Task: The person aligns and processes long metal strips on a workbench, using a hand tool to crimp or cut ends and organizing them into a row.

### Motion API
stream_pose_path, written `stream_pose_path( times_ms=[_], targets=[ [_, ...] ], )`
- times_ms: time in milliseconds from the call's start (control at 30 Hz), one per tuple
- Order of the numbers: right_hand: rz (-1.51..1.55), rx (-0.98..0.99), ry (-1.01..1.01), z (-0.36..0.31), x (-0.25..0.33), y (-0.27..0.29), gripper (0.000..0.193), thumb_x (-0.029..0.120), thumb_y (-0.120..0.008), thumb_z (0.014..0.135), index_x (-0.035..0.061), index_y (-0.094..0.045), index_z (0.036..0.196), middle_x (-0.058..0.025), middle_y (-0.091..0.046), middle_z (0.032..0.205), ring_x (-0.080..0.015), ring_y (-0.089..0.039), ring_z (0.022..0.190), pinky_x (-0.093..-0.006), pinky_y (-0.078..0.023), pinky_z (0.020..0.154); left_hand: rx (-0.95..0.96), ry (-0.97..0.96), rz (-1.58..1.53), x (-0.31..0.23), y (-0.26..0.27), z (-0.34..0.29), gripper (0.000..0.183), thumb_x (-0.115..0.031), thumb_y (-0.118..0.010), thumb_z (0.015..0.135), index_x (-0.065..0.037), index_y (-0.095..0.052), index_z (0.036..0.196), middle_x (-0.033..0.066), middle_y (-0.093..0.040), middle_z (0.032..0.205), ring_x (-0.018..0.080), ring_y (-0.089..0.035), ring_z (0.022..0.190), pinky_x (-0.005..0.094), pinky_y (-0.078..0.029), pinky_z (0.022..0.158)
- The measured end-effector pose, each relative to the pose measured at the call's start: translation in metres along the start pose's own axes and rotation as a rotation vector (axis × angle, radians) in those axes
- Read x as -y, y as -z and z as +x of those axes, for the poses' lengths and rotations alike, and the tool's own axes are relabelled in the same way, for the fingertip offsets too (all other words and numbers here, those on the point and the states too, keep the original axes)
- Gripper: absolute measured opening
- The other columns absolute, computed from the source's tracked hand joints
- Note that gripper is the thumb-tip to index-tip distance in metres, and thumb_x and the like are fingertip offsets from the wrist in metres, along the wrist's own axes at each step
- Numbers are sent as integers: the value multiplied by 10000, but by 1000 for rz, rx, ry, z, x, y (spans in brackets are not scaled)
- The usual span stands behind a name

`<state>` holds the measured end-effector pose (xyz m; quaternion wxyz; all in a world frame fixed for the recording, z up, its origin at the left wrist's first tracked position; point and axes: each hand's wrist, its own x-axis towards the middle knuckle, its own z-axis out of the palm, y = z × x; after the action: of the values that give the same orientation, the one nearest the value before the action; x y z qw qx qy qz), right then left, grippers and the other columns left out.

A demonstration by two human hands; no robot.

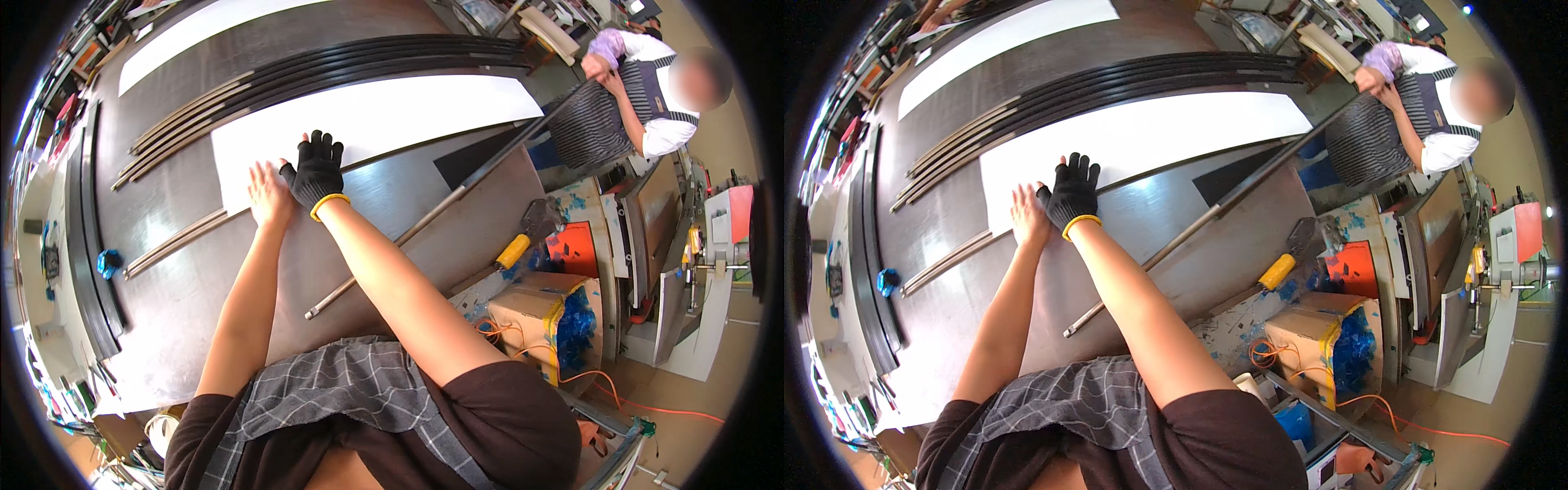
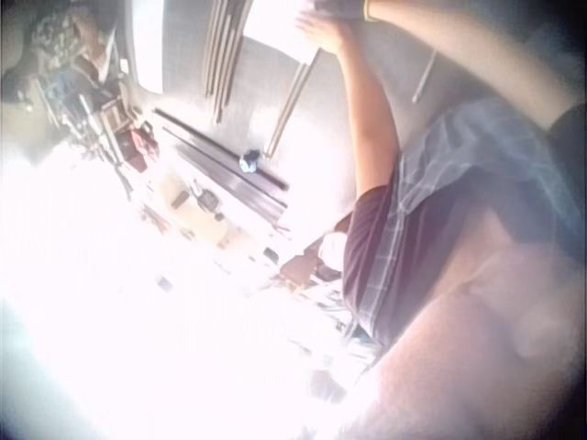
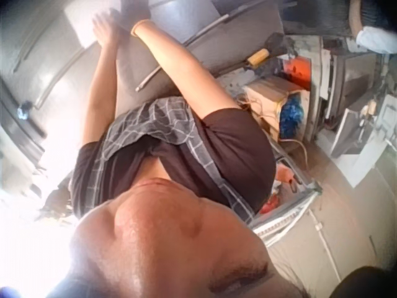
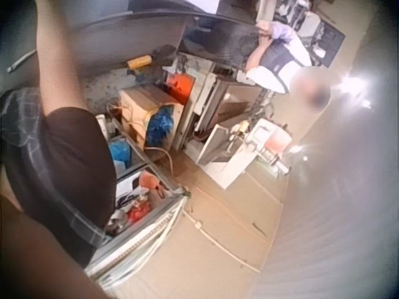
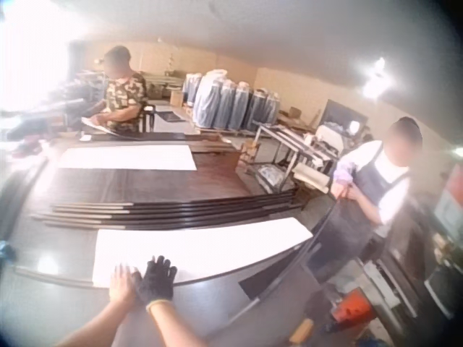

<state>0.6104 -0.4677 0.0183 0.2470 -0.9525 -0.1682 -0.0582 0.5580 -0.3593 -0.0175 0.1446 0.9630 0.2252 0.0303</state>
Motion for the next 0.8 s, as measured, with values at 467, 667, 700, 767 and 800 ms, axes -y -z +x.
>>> stream_pose_path(
  times_ms=[467,667,700,767,800],
  targets=[
    [-376,-193,-303,62,-328,115,791,560,-437,931,11,-285,1479,-237,-222,1542,-388,-153,1443,-527,-50,1180,-162,232,240,37,-25,-25,730,-535,-296,999,-65,-134,1533,147,-100,1602,283,-53,1487,478,-72,1181],
    [-544,-360,-387,119,-505,130,853,669,-450,874,4,-416,1407,-272,-365,1463,-440,-307,1372,-591,-175,1124,-108,511,231,87,-2,-31,873,-668,-363,924,-66,-175,1527,143,-174,1588,303,-116,1474,545,-91,1154],
    [-620,-442,-386,125,-563,132,853,681,-497,843,0,-477,1356,-268,-419,1425,-435,-370,1334,-574,-226,1111,-111,486,291,92,3,-28,925,-698,-433,880,-47,-225,1504,165,-267,1541,316,-199,1442,527,-154,1145],
    [-630,-627,-356,145,-617,151,643,617,-593,831,17,-674,1050,-243,-644,1120,-377,-602,1072,-472,-449,939,-81,437,362,104,14,-23,901,-662,-542,841,3,-349,1416,201,-417,1415,344,-343,1342,456,-262,1107],
    [-428,-483,-421,152,-634,166,673,635,-586,822,3,-684,1030,-241,-664,1062,-394,-631,984,-475,-487,840,-90,373,410,109,15,-22,836,-642,-567,834,13,-433,1336,194,-477,1337,354,-397,1280,457,-301,1072]
  ],
)
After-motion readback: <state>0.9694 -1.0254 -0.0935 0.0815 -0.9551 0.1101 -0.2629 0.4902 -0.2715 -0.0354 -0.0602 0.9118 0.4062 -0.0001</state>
